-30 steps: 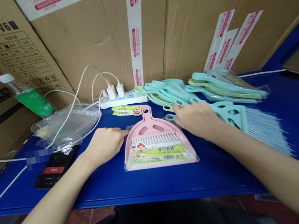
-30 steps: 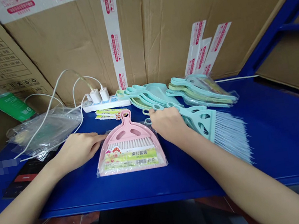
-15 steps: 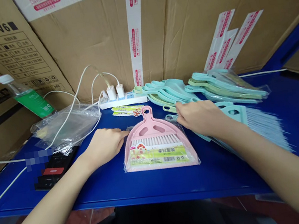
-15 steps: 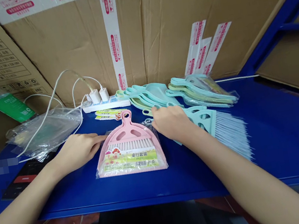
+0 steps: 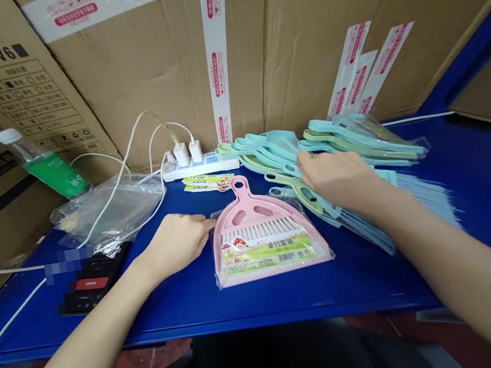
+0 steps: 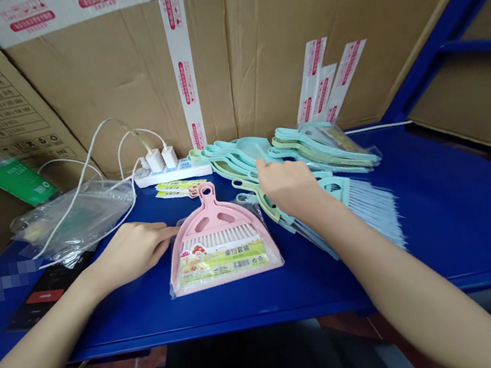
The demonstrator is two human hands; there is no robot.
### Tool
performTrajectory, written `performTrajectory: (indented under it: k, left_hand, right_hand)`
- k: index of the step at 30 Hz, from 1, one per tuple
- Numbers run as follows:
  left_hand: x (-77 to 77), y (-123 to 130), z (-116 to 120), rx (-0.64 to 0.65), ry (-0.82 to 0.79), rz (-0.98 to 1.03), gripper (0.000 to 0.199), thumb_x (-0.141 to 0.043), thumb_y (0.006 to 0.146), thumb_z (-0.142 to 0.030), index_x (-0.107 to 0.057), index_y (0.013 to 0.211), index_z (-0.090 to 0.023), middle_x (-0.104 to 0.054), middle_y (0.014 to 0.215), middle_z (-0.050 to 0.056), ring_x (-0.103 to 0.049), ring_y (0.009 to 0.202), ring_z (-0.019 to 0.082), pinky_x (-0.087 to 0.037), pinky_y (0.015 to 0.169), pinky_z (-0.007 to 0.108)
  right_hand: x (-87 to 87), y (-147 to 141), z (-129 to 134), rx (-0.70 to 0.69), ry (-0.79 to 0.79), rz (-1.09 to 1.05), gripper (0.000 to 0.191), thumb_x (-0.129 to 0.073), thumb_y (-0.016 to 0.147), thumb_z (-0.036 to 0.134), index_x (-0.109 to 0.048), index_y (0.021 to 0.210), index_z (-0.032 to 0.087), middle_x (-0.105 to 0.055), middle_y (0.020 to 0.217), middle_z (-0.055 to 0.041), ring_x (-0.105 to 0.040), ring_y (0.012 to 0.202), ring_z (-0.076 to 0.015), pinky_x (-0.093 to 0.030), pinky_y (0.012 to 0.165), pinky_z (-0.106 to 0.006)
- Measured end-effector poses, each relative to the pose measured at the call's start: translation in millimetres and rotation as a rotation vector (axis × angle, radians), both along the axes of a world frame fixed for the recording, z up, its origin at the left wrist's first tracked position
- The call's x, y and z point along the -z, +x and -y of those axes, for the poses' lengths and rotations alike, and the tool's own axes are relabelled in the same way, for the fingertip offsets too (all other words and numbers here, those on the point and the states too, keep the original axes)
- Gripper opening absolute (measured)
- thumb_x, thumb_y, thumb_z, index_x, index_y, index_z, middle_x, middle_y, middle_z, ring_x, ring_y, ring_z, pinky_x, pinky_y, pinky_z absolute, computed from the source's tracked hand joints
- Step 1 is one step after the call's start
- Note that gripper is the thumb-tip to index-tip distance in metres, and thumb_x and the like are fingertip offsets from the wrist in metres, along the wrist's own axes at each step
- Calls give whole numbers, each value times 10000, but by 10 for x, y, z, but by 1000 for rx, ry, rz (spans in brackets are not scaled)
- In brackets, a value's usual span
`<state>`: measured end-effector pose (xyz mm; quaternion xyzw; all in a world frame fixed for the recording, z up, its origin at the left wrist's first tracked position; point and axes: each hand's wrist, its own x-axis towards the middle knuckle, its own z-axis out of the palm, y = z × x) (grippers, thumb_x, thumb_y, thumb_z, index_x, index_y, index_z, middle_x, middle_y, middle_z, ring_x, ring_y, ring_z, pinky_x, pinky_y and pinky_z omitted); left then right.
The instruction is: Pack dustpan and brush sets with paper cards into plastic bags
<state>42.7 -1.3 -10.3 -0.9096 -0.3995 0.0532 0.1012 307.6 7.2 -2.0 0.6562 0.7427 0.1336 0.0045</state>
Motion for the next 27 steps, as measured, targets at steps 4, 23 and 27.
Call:
performTrajectory:
  k: [4, 23, 27]
  left_hand:
    - [4, -35, 24, 79, -42, 60, 300, -396, 886, -156, -689, 935, -194, -738, 838, 41, -684, 721, 187, -407, 575, 272]
    - [113, -118, -175, 269, 52, 249, 137, -587, 897, -271, -575, 986, -167, -619, 1183, 111, -561, 1088, 254, -427, 890, 388]
    - [46, -182, -186, 288, -121, 357, 200, -551, 913, -355, -510, 808, -190, -586, 902, 33, -547, 865, 193, -421, 808, 344]
  right_hand:
    - [-104, -47, 7, -46, -29, -116, 282, -328, 945, 174, -586, 1047, 126, -703, 835, -137, -635, 696, -259, -297, 533, -313]
    - [842, -378, 1393, -556, 344, -515, 277, -460, 951, 264, -600, 1181, 196, -662, 1160, -120, -599, 1083, -262, -541, 824, -389]
    - [769, -204, 1417, -360, 264, -656, 305, -422, 964, 305, -593, 1211, 255, -661, 1085, -104, -632, 981, -242, -557, 777, -390]
